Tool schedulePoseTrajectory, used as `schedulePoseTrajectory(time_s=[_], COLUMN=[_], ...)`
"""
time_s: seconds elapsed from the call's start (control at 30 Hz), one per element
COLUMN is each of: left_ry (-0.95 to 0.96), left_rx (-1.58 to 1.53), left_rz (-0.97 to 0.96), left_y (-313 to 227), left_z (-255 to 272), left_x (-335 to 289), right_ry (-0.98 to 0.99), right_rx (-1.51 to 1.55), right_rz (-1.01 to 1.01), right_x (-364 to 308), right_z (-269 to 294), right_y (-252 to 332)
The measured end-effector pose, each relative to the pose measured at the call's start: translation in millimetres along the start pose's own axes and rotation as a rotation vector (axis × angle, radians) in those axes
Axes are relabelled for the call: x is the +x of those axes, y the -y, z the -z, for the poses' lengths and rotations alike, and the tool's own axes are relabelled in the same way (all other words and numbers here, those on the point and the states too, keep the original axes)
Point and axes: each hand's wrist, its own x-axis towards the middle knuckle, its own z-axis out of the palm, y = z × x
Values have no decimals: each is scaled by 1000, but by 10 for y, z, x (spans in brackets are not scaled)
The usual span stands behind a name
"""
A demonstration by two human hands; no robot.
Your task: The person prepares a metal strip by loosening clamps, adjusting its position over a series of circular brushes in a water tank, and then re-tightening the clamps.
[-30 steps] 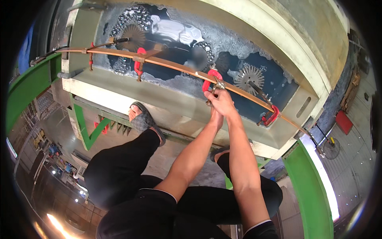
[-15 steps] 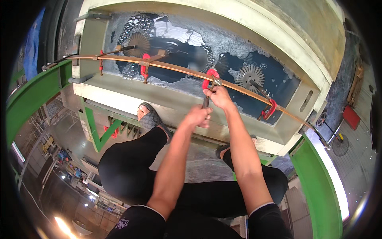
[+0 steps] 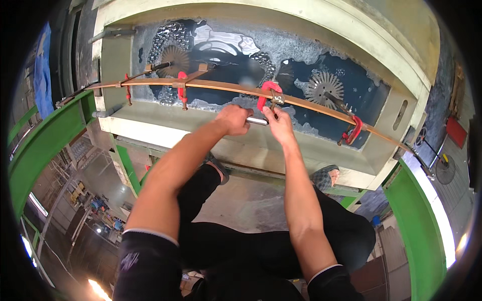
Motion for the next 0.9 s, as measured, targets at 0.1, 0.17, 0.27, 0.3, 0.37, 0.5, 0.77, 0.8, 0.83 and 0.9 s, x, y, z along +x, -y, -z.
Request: schedulePoseTrajectory(time_s=[0.1,0.17,0.27,0.3,0.37,0.5,0.77,0.8,0.83,0.9], left_ry=[-135,-129,-249,-312,-31,185,6,-21,-23,-170], left_rx=[-168,-228,212,489,600,338,55,82,85,-47], left_rz=[23,45,-117,-164,-93,-17,251,305,302,319], left_y=[13,-121,234,383,550,437,612,601,576,561], left_z=[-287,-279,-344,-307,-122,218,78,84,82,101], left_x=[311,447,415,379,216,-605,-1558,-1576,-1581,-1640], right_ry=[-80,-120,49,56,106,107,71,-34,-38,157], right_rx=[171,295,90,94,-32,-212,-363,-257,-255,-208], right_rz=[22,5,-61,-62,-49,-3,-36,-1,0,23], right_x=[-32,-30,-7,-26,-16,81,196,200,209,151], right_z=[-205,-169,-81,-98,-16,-9,-299,-387,-390,-434], right_y=[-62,-189,19,68,135,51,287,280,247,270])
